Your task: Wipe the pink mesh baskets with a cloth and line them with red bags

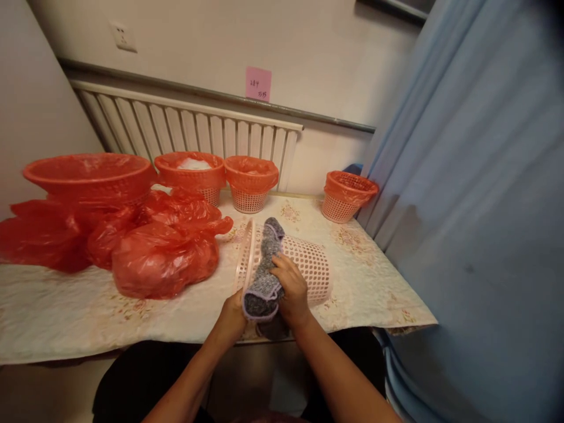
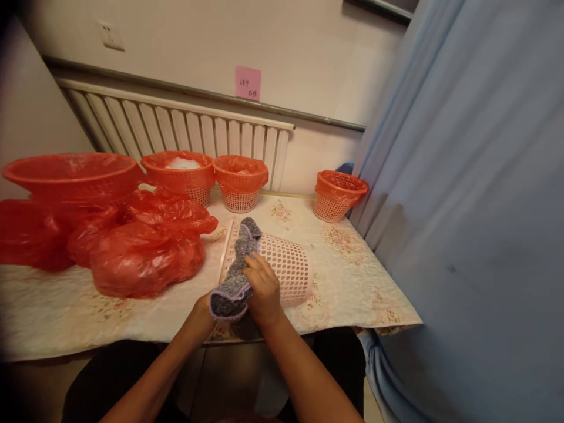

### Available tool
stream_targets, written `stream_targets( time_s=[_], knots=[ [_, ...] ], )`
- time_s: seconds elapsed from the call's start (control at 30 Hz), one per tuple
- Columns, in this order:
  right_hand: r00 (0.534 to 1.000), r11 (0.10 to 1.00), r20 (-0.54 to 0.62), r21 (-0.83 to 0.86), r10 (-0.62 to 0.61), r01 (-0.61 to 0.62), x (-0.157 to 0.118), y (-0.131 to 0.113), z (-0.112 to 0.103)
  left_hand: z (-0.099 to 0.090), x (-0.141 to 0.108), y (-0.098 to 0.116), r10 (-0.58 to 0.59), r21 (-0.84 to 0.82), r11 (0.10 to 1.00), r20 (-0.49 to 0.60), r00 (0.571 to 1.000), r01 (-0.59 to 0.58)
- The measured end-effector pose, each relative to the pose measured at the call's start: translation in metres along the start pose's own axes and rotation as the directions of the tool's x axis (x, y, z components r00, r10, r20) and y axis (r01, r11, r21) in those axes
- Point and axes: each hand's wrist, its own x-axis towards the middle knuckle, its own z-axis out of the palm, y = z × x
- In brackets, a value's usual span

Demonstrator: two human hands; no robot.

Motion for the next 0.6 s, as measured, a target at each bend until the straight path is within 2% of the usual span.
stream_targets(
  time_s=[0.13, 0.23, 0.3, 0.37, 0.43, 0.53, 0.6],
  knots=[
    [0.984, 0.978, -0.075, -0.126, 0.159, -0.167, -0.025, 0.042, -0.034, -0.002, 0.002, -0.008, -0.050, -0.044, 0.998, 0.042, 0.998, 0.052],
    [0.933, 0.920, -0.193, -0.197, 0.302, -0.339, -0.045, 0.071, -0.061, -0.002, 0.002, -0.012, -0.058, -0.053, 0.997, 0.025, 0.998, 0.059],
    [0.894, 0.879, -0.246, -0.212, 0.375, -0.428, -0.053, 0.081, -0.074, -0.002, 0.002, -0.014, -0.058, -0.052, 0.997, 0.017, 0.998, 0.059],
    [0.866, 0.854, -0.274, -0.207, 0.418, -0.477, -0.054, 0.080, -0.077, -0.001, 0.003, -0.015, -0.058, -0.046, 0.997, 0.016, 0.998, 0.058],
    [0.860, 0.855, -0.290, -0.190, 0.420, -0.482, -0.049, 0.070, -0.071, -0.002, 0.002, -0.016, -0.057, -0.046, 0.997, 0.022, 0.998, 0.058],
    [0.894, 0.901, -0.264, -0.144, 0.363, -0.408, -0.035, 0.042, -0.049, -0.002, 0.001, -0.014, -0.075, -0.046, 0.996, 0.052, 0.996, 0.077],
    [0.935, 0.944, -0.190, -0.087, 0.299, -0.319, -0.026, 0.017, -0.029, -0.001, -0.001, -0.010, -0.093, 0.002, 0.996, 0.068, 0.993, 0.093]
  ],
)
